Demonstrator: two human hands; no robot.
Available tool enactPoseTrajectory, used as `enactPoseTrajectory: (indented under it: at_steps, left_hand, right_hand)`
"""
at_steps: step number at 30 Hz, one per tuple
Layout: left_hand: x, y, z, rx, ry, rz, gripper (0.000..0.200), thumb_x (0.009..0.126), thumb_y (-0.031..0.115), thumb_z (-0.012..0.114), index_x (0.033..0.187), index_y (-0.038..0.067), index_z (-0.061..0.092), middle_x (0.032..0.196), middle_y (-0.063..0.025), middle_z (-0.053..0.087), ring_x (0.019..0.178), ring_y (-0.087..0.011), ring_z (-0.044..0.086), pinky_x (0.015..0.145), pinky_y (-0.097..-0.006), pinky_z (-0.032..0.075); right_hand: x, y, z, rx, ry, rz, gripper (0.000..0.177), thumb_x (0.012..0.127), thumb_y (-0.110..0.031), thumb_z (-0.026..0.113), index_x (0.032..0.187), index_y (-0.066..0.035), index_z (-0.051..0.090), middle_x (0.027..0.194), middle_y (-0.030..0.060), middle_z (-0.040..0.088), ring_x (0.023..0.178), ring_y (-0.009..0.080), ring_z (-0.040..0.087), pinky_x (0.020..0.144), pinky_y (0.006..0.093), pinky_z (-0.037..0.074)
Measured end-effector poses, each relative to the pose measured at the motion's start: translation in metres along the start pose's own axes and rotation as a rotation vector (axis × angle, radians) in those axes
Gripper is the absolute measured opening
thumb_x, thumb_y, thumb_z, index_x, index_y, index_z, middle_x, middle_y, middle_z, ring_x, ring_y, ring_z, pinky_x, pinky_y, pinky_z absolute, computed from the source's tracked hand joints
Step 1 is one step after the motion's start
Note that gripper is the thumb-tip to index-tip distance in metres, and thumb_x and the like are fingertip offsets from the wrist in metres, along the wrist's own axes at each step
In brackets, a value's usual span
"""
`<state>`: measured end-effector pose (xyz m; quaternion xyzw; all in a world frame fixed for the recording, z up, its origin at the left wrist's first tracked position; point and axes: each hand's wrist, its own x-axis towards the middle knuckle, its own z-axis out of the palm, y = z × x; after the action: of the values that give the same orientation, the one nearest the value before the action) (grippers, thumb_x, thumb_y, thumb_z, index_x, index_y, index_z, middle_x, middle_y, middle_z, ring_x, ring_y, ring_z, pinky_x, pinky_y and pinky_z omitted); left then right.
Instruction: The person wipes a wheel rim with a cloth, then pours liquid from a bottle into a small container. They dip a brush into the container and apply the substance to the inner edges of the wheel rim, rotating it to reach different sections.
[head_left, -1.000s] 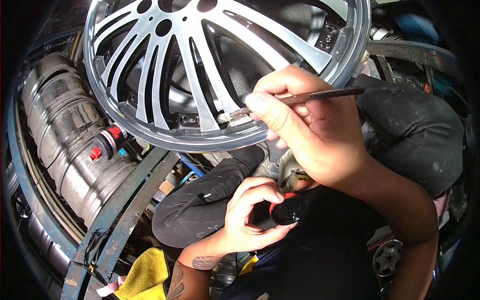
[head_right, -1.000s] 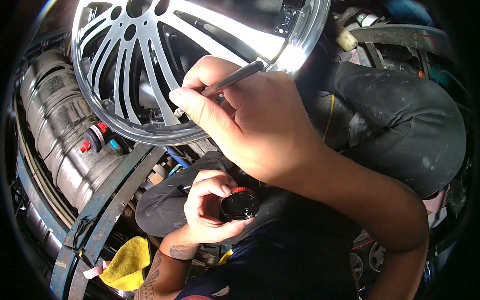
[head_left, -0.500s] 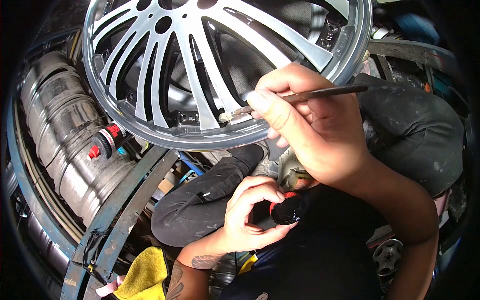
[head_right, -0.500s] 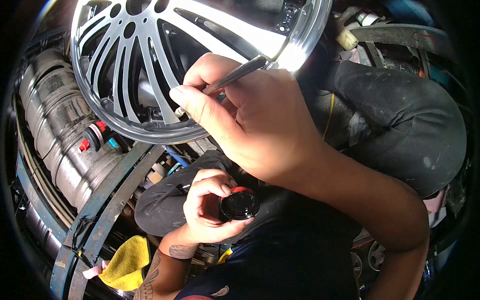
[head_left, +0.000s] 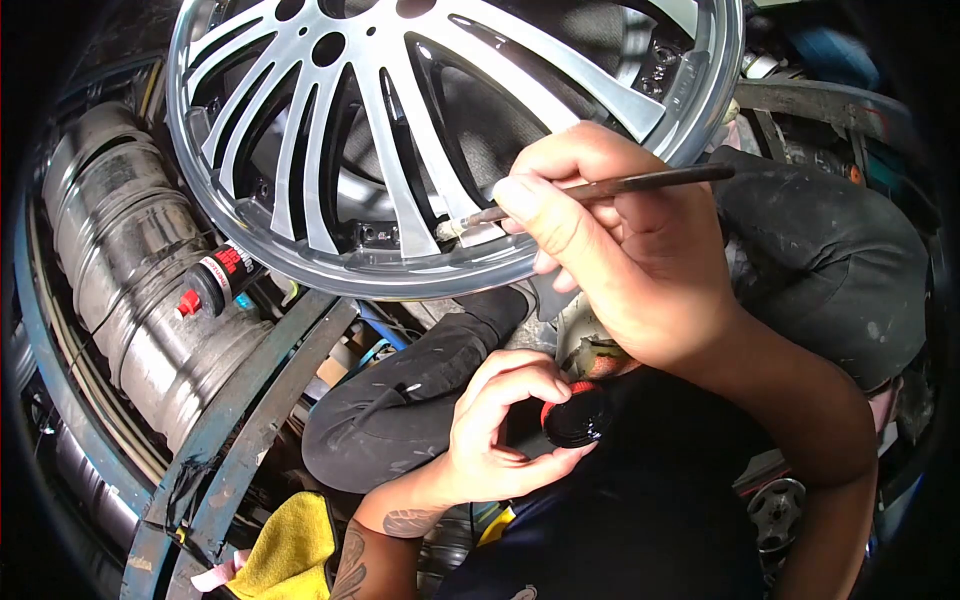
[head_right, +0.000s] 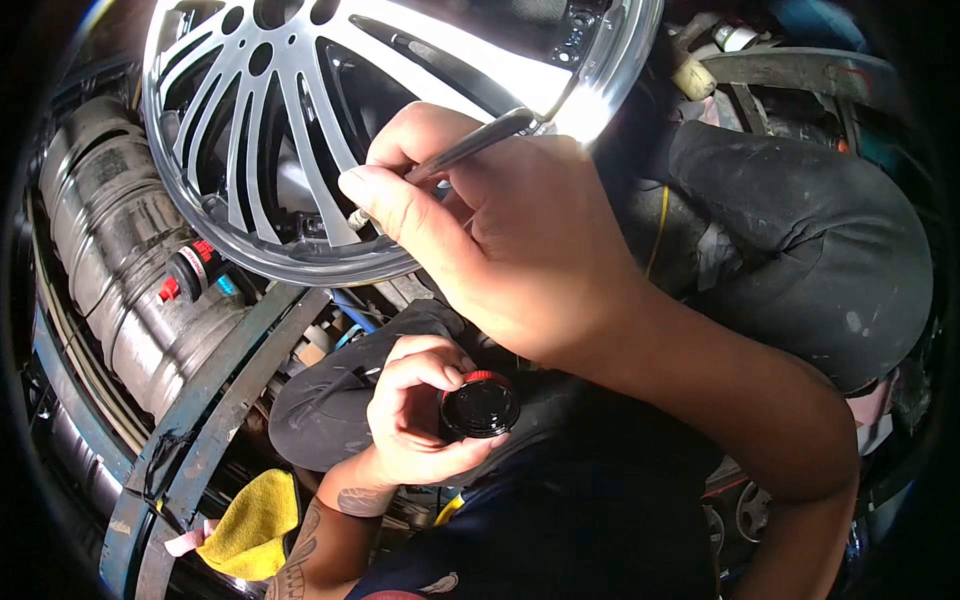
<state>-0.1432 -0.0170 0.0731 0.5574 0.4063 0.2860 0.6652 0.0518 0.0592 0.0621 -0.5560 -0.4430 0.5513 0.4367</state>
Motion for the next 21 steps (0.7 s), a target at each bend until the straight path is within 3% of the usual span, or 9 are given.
enactPoseTrajectory:
  at_steps: [10, 15, 20, 21]
  left_hand:
    - [-0.001, -0.001, -0.002, 0.019, -0.002, 0.004, 0.053, 0.067, 0.004, 0.089, 0.112, 0.002, 0.062, 0.111, -0.0134, 0.06, 0.101, -0.0228, 0.061, 0.088, -0.0348, 0.052]
    - [0.001, -0.001, -0.001, -0.021, 0.003, 0.014, 0.052, 0.068, 0.004, 0.088, 0.112, 0.003, 0.06, 0.11, -0.0136, 0.058, 0.101, -0.0229, 0.062, 0.088, -0.0353, 0.052]
    - [-0.001, -0.008, -0.004, -0.019, -0.143, 0.013, 0.065, 0.063, 0.002, 0.09, 0.114, 0.009, 0.05, 0.109, -0.0128, 0.05, 0.099, -0.0241, 0.059, 0.086, -0.0397, 0.053]
    - [0.001, -0.008, -0.003, -0.018, -0.165, 0.025, 0.065, 0.063, 0.002, 0.09, 0.114, 0.009, 0.05, 0.108, -0.0128, 0.051, 0.098, -0.0244, 0.059, 0.085, -0.0405, 0.054]
  right_hand:
    - [-0.001, -0.006, -0.002, 0.127, 0.028, 0.069, 0.017, 0.099, -0.019, 0.065, 0.104, -0.002, 0.065, 0.084, 0.0053, 0.068, 0.068, 0.0068, 0.063, 0.057, 0.022, 0.052]
    - [0.003, -0.018, -0.014, 0.115, 0.128, -0.04, 0.021, 0.1, -0.02, 0.063, 0.1, 0.001, 0.065, 0.084, 0.0087, 0.068, 0.063, 0.0091, 0.064, 0.055, 0.0224, 0.053]
    - [0.006, -0.049, -0.012, 0.26, 0.445, 0.187, 0.036, 0.101, -0.036, 0.06, 0.104, 0.0, 0.062, 0.087, 0.013, 0.067, 0.057, 0.0137, 0.065, 0.048, 0.0256, 0.055]
    - [0.006, -0.047, -0.027, 0.287, 0.389, 0.217, 0.039, 0.1, -0.039, 0.06, 0.106, 0.0, 0.061, 0.087, 0.0134, 0.067, 0.056, 0.0141, 0.065, 0.048, 0.0257, 0.055]
